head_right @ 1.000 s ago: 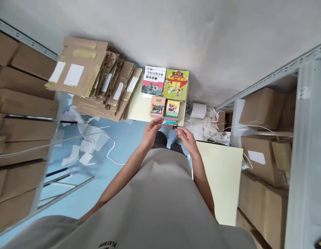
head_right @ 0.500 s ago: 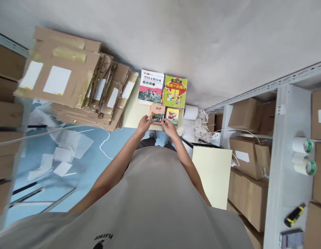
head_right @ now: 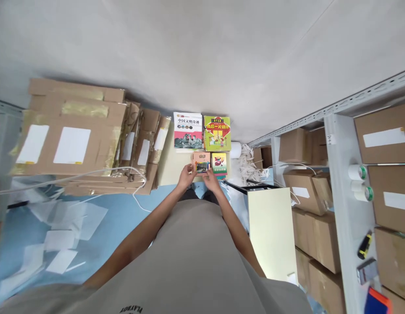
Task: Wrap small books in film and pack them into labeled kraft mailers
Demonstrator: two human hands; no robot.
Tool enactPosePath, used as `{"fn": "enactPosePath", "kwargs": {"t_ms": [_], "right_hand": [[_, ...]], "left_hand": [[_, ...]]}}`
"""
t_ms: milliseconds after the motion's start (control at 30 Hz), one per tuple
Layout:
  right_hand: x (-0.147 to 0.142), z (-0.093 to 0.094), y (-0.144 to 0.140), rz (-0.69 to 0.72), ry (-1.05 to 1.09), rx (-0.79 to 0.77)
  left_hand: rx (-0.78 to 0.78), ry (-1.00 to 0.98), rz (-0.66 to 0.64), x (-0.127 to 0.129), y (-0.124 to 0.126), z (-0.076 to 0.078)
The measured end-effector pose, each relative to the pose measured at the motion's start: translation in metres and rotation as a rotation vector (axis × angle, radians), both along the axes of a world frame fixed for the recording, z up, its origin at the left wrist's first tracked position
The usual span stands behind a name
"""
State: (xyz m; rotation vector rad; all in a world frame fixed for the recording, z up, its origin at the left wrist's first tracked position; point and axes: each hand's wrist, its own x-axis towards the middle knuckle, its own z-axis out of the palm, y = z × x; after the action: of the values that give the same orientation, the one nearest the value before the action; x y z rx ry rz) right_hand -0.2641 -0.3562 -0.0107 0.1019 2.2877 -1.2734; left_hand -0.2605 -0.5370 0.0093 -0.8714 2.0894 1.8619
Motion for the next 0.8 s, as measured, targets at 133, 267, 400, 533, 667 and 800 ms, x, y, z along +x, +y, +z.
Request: {"fn": "enactPosePath", "kwargs": {"t_ms": [133, 267, 400, 533, 667, 800], "right_hand": [[0.006, 0.003, -0.006, -0.111, -0.104, 0.005], [0.008, 0.007, -0.010, -0.149, -0.120, -0.024], [0.009, 0.009, -0.011, -0.197, -0.126, -0.091], [0.010, 0.019, 0.003, -0.309, -0.062, -0.125], [0.020, 0.044, 0.045, -0.536, 0.001, -0.165], [0.053, 0.079, 0.107, -0.701, 0.082, -0.289]], "left_hand": [[-0.145, -0.032, -0.089, -0.001, -0.004, 0.005], [-0.209, 0.033, -0.157, -0.001, -0.004, 0.009], [-0.106, -0.040, -0.192, -0.005, -0.003, 0.009], [-0.039, 0.033, -0.176, -0.008, 0.003, 0.016], [0.177, 0.115, -0.278, -0.006, 0.027, 0.040], [0.281, 0.169, -0.456, 0.002, 0.075, 0.071]]}}
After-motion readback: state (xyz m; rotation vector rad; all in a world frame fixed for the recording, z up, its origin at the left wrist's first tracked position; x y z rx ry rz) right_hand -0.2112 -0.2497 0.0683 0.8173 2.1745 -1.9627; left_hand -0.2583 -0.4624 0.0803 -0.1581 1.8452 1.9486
